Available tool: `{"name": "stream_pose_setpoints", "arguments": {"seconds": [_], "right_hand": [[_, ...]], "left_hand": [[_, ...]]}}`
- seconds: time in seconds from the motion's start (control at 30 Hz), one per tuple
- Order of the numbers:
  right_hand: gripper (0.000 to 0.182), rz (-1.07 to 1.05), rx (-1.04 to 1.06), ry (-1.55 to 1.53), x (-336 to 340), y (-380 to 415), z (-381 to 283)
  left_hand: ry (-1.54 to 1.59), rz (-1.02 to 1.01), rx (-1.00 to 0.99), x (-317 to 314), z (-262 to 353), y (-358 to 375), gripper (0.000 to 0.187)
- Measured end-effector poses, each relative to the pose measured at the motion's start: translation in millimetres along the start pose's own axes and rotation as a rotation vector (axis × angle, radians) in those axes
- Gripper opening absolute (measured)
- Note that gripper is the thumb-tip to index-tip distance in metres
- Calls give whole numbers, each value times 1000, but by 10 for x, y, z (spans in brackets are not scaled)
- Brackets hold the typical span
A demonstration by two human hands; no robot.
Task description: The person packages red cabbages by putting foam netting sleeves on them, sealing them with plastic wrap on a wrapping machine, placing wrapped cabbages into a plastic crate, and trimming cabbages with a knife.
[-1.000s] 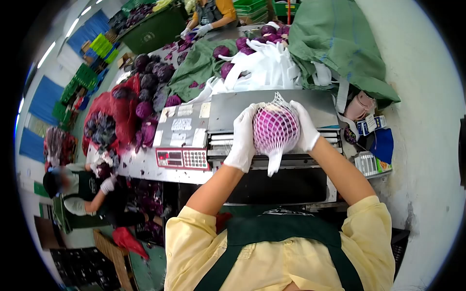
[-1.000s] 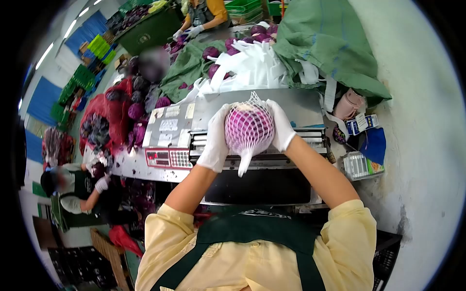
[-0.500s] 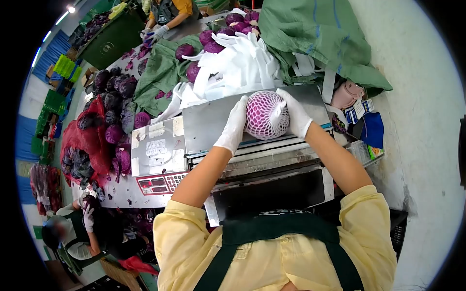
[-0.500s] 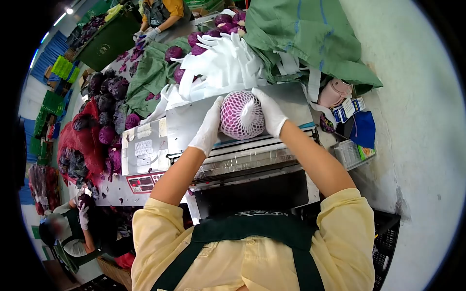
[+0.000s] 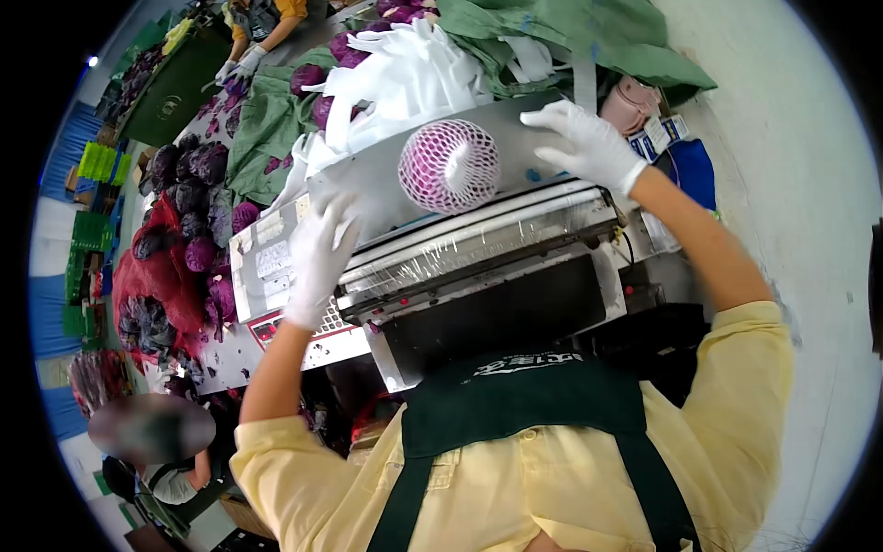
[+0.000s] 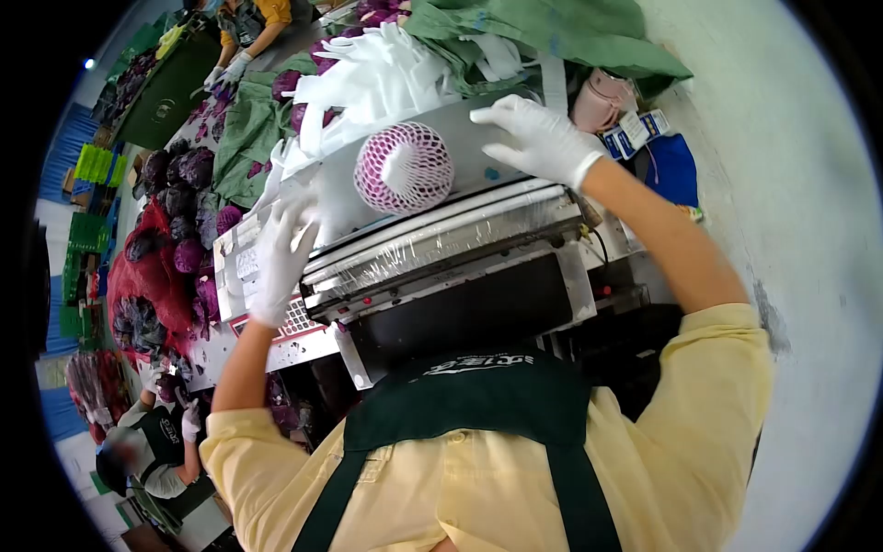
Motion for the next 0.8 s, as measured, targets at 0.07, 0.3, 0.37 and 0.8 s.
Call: {"name": "stream_pose_setpoints", "arguments": {"seconds": [0.07,0.3,0.37,0.8], "right_hand": [[64,-160,255,275,39,304,56],[34,-352,668,490,-379,682,-169],[12,-372,716,435,-417,551,-415],[9,202,-211,-862,839,-261,-525]], "left_hand": [[-237,-155,-217,153,-30,314,47],[-266,-523,-310,-51,527,336,60],[-63,-430,-395,-259,556,339,40],[691,57,199,1124,643,-175,48]]}}
Point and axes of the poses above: each hand's wrist, its own y-axis away from the middle knuckle, its own x-axis out of the back of the hand, z = x × y, the point moved 6 cm from there along -y, towards the middle knuckle, and after that the axes turned 6 degrees about z, right-handed, at the moved point
